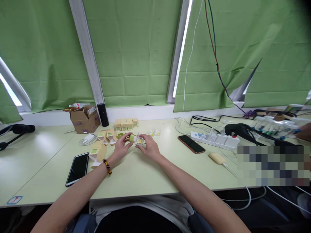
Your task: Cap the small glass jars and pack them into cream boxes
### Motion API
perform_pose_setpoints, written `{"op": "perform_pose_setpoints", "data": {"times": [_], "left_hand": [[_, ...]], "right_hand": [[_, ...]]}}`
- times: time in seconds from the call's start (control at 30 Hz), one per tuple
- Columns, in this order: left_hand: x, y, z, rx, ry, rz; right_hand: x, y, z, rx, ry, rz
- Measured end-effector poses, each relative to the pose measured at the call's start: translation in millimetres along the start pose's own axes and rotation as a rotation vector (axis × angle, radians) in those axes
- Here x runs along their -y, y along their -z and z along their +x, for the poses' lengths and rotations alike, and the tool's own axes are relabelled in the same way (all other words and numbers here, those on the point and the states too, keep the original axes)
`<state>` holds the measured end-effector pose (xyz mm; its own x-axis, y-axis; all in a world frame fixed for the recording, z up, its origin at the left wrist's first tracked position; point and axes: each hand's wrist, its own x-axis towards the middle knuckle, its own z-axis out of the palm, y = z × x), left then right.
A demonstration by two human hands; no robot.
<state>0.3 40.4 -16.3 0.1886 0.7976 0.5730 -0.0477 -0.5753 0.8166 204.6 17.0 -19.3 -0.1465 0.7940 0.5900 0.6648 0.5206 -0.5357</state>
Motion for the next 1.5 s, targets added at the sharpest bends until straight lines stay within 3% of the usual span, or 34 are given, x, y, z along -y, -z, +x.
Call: {"op": "perform_pose_setpoints", "data": {"times": [0.93,1.5], "left_hand": [[-6.9,-1.4,-5.0,0.091,0.008,0.095],[-13.7,-14.0,-12.7,0.140,0.147,0.150]], "right_hand": [[2.4,-1.9,-1.1,0.018,0.001,-0.011],[4.0,-1.0,-1.8,-0.035,-0.014,-0.020]]}}
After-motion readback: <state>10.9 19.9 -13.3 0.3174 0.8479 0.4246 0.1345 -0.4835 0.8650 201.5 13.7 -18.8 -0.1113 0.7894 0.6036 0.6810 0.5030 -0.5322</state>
